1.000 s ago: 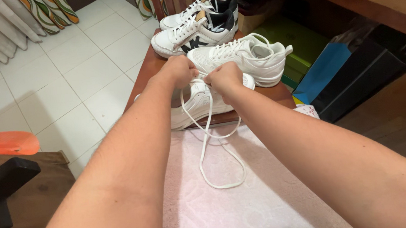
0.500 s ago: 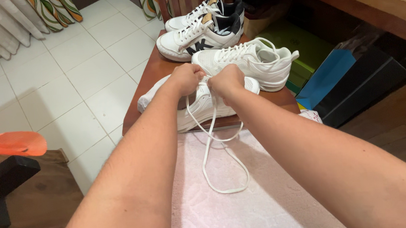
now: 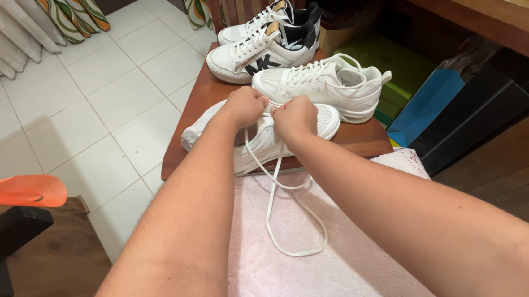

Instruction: The person removes a white shoelace from a white sneaker and then re-laces the same shoe by threading the lace through the eyelets and tying it. The task is performed on a wooden surface with other shoes visible nearby.

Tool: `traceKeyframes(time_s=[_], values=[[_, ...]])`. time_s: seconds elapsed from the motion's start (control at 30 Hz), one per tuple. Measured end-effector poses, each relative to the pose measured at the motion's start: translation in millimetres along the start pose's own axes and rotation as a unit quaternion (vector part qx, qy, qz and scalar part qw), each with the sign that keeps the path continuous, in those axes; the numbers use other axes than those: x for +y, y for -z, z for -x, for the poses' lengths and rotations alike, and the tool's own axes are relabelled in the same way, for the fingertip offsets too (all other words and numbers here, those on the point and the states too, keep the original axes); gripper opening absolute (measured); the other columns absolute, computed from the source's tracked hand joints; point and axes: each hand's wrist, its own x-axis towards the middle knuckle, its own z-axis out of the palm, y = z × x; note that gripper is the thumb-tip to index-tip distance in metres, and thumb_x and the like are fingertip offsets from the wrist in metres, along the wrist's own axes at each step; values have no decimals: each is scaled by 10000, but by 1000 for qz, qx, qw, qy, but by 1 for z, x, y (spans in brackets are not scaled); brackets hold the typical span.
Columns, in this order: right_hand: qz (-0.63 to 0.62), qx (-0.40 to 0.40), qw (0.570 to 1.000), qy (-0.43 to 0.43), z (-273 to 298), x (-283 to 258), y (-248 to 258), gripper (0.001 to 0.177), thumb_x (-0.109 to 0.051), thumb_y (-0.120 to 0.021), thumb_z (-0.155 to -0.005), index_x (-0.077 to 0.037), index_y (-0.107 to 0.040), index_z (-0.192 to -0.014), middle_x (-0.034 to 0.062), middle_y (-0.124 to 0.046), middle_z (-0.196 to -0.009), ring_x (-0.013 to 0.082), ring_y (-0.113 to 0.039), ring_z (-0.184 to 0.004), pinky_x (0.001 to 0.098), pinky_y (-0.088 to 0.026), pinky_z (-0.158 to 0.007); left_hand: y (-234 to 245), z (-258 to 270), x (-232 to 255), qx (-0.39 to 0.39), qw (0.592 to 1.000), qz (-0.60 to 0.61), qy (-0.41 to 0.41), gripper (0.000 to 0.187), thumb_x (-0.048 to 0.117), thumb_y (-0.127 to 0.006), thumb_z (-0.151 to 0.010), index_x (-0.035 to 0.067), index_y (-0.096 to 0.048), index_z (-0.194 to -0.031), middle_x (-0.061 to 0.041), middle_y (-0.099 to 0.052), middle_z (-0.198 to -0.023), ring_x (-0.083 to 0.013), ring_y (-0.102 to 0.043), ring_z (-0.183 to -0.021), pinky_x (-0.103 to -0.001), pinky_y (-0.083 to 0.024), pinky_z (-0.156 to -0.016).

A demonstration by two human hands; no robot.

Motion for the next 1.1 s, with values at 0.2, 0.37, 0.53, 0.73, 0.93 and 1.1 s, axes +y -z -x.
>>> traceKeyframes(time_s=[0.2,0.37,0.53,0.73,0.93,1.1], values=[[-5,31,999,-7,6,1,-9,164,-207,-794,-819,-54,-753,-862,163,-755,-940,336,-730,-891,445,-560,-800,2,8,2,7,1000,31,3,314,285,-645,-913,33,-777,-1046,-208,-757,-993,-341,-727,-945,-418,-543,-874],[-25,-11,998,53,0,13,-4,116,-159,-782,-796,-56,-765,-846,169,-776,-896,303,-757,-862,398,-574,-820,1,6,-1,0,996,79,28,303,276,-653,-885,41,-772,-1035,-174,-770,-968,-300,-746,-920,-407,-554,-843],[-40,37,998,29,-4,9,-8,128,-78,-783,-759,-92,-747,-881,126,-760,-920,286,-723,-865,400,-558,-792,-3,-1,-3,-2,998,51,38,301,244,-666,-866,8,-781,-1013,-204,-766,-993,-311,-729,-934,-399,-547,-848],[-44,-8,999,3,-12,13,-2,289,-78,-873,-699,-75,-680,-915,93,-731,-914,235,-712,-834,371,-564,-744,-7,-14,12,-1,978,138,154,299,133,-739,-744,-51,-772,-978,-185,-774,-963,-283,-755,-882,-421,-562,-739],[-129,-197,971,-48,-44,27,8,281,-24,-843,-763,-59,-624,-935,100,-708,-856,205,-647,-698,403,-481,-555,1,-17,23,77,962,132,227,277,77,-724,-782,-77,-739,-1011,-193,-736,-1010,-277,-759,-884,-380,-577,-685],[-162,-266,947,-74,-56,33,11,230,0,-806,-779,-62,-629,-912,107,-716,-808,212,-668,-669,416,-486,-525,40,-35,16,155,928,156,301,260,137,-615,-893,-67,-658,-1049,-221,-724,-995,-353,-779,-851,-443,-617,-661]])
